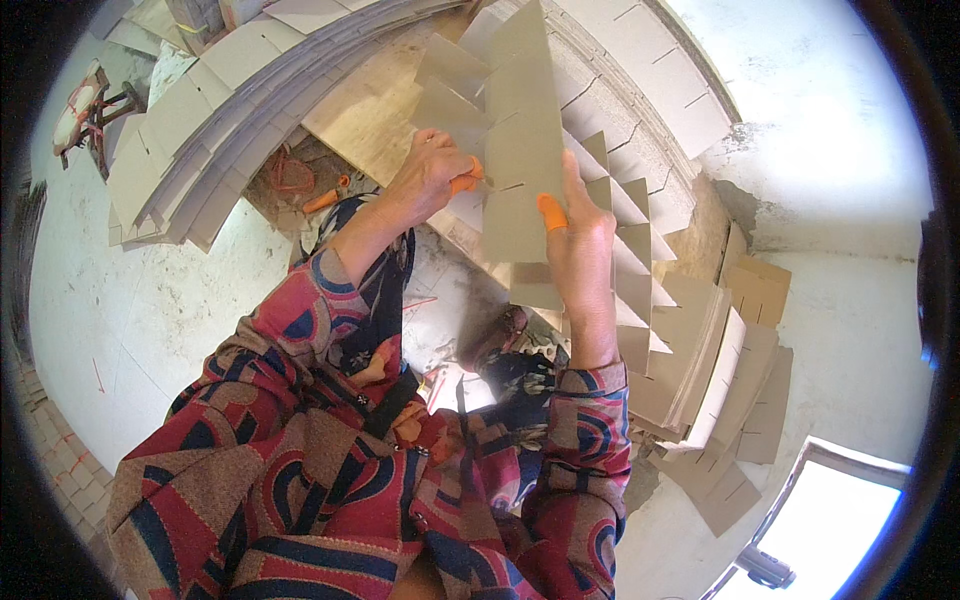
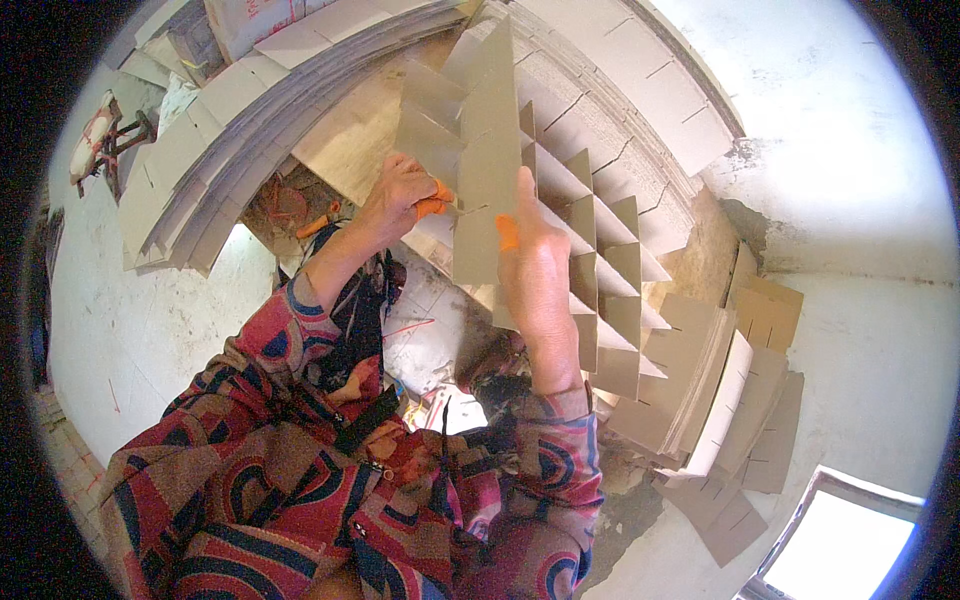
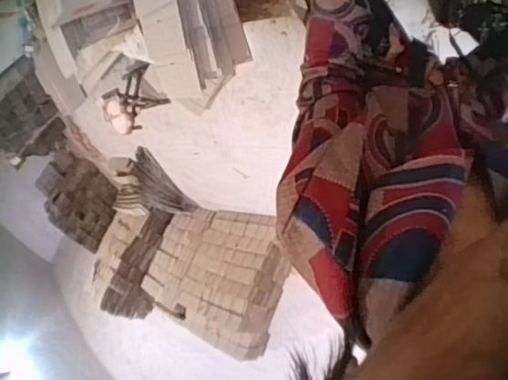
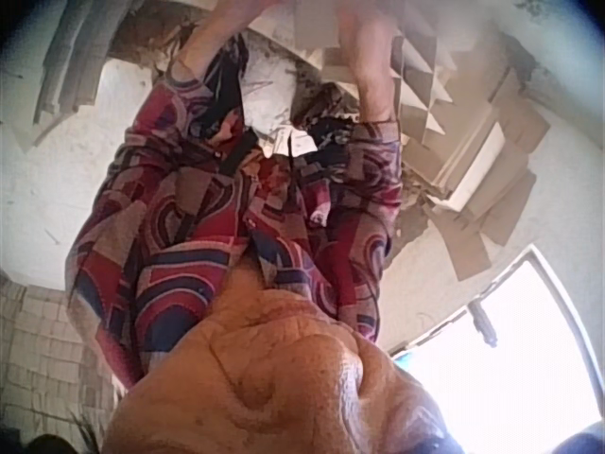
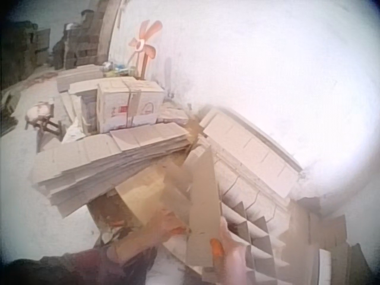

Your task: The person sits on the floor and repeatedly inserts small orange sticks into pre-cut slots on flat cardboard pieces to assemble a 3D structure. They handle multiple cardboard pieces and sticks, aligning and pressing them together.

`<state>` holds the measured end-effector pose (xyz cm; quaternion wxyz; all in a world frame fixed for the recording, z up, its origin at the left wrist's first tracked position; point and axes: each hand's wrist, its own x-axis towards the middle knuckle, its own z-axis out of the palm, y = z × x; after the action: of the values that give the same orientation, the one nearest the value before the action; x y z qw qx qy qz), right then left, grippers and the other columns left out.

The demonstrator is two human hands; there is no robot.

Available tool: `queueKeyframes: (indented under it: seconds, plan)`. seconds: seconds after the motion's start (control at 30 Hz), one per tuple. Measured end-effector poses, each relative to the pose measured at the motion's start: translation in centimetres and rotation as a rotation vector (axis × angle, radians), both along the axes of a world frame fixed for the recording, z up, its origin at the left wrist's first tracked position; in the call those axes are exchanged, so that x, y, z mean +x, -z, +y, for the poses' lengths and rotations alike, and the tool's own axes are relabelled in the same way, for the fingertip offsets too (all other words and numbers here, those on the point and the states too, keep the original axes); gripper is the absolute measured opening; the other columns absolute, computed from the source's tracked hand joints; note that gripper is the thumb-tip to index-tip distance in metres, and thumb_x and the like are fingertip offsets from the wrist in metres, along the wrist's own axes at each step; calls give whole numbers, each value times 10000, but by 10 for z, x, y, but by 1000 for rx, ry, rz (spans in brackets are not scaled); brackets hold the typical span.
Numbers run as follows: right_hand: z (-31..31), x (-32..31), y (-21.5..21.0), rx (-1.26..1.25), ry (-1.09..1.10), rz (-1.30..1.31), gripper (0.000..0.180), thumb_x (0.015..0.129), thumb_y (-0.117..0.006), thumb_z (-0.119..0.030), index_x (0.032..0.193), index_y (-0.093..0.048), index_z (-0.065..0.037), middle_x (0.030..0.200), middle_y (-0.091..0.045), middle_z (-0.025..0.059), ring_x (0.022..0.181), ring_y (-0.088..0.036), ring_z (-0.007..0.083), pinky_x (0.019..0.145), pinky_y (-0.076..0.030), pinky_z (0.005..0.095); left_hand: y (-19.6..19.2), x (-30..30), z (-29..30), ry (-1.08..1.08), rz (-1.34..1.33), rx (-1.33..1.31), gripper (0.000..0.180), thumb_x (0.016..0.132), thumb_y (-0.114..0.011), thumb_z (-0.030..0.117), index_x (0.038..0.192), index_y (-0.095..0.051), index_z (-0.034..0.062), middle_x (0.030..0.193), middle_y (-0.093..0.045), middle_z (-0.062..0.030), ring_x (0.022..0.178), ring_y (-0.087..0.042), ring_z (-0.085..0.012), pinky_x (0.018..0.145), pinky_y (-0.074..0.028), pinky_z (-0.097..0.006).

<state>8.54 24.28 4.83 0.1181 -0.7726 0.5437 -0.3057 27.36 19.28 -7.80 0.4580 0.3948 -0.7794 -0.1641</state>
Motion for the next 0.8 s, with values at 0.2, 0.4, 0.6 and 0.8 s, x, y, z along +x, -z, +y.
queueKeyframes:
  seconds: [0.2,0.4,0.6,0.8]
  plan:
    - [-14,-1,33,130,-59,156,558,785,-565,5,1322,-423,48,704,-592,242,606,-607,368,550,-482,430,-4,-6,-2,7,31,-7,92,729,-709,139,787,-640,117,662,-583,4,769,-513,-200,860,-329,-377]
    - [-8,-3,103,105,-73,181,502,835,-575,-84,1306,-443,31,714,-612,229,624,-609,377,554,-483,440,-7,-13,-6,-13,-75,-39,151,689,-729,157,824,-688,105,737,-638,-7,760,-529,-208,830,-371,-370]
    - [-28,-20,48,-21,114,341,520,836,-673,-297,1199,-544,53,887,-636,247,804,-644,354,659,-509,415,-22,5,4,-35,-264,-132,564,627,-775,189,1145,-573,94,1051,-608,-47,1027,-523,-228,1012,-311,-465]
    - [-80,-200,112,-177,552,599,723,853,-558,-525,1247,-482,77,955,-651,258,919,-635,361,777,-486,425,-45,-25,-27,182,-482,-42,970,583,-799,148,1410,-298,82,1367,-419,-108,1316,-347,-266,1090,-231,-510]
